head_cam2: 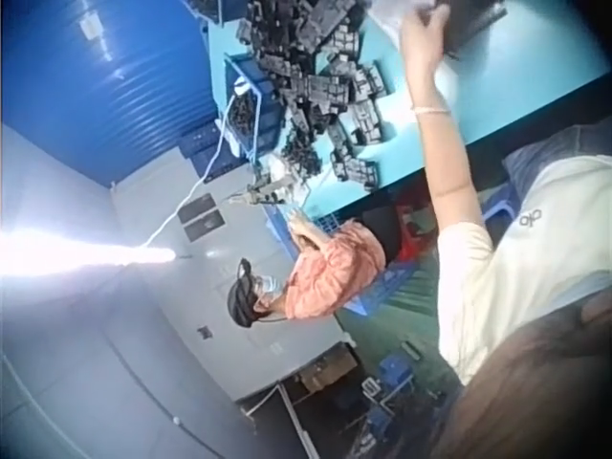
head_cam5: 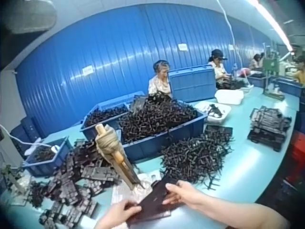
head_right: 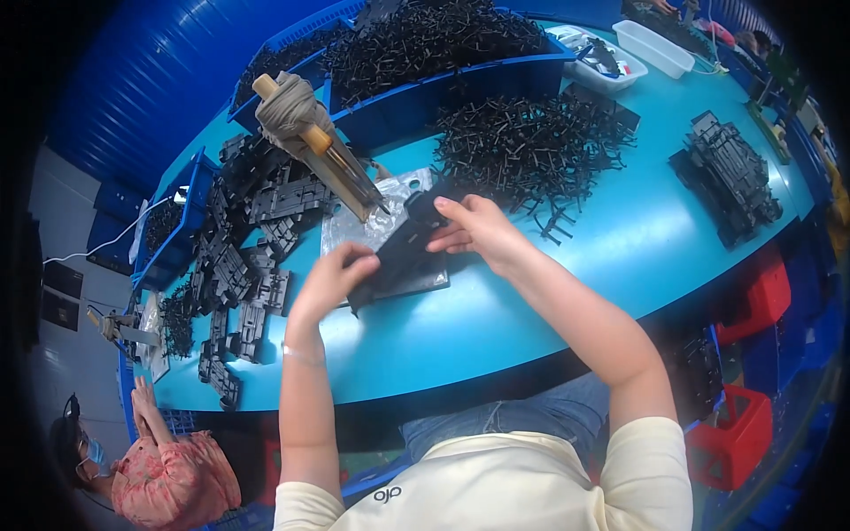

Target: Assembling plastic toy car chassis components at a factory workbench.

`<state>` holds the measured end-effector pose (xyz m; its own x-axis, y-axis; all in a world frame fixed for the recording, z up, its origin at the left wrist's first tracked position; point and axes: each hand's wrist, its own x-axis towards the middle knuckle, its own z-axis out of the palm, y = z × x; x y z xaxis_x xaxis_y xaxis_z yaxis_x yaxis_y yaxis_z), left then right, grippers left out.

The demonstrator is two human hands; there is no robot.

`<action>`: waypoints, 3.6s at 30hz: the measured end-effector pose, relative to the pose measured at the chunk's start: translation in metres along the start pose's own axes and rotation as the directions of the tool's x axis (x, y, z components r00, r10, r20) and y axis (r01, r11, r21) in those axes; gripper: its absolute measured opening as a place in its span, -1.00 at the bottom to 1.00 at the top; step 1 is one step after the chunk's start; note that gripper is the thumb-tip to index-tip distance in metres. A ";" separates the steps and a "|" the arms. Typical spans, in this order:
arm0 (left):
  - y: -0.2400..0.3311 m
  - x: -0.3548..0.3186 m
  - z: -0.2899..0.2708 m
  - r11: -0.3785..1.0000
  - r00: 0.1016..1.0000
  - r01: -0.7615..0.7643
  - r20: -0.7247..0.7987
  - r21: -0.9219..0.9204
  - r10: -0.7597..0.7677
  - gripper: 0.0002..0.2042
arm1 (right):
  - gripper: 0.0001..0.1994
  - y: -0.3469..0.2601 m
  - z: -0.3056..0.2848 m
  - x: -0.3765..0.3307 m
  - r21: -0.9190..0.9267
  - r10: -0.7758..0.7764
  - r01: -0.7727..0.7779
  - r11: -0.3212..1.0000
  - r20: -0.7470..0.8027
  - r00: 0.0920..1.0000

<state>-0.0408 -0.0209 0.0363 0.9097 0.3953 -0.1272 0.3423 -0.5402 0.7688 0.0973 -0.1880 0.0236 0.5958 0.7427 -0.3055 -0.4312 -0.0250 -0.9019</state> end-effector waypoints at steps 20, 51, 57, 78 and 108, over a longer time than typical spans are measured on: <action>0.043 -0.092 0.088 -0.042 0.883 0.392 0.363 -0.919 0.298 -0.30 | -0.87 -0.037 0.024 -0.172 0.659 -0.803 0.535 0.529 0.592 0.064; 0.030 -0.109 0.084 -0.060 0.848 0.452 0.408 -0.890 0.339 -0.26 | -0.86 -0.021 0.018 -0.106 -0.823 -0.747 0.565 -0.047 0.405 0.527; 0.029 -0.103 0.087 0.068 0.862 0.391 0.392 -0.918 0.322 -0.31 | -0.87 -0.012 0.010 -0.099 -0.831 -0.766 0.556 -0.023 0.372 0.524; 0.046 -0.086 0.103 0.888 0.956 -0.225 0.083 -0.402 0.280 -0.45 | -0.39 -0.005 -0.119 -0.112 -0.342 -0.470 0.366 0.866 -0.303 0.829; -0.074 -0.052 -0.019 0.482 0.820 0.451 -0.563 0.751 0.109 -0.56 | -0.75 -0.017 -0.147 -0.070 -0.840 -0.452 0.535 -0.089 0.513 0.730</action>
<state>-0.1176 0.0125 -0.0021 0.6505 0.6830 0.3321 0.7522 -0.6398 -0.1577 0.1622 -0.3377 0.0158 0.2821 0.8966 0.3414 0.9265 -0.1623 -0.3395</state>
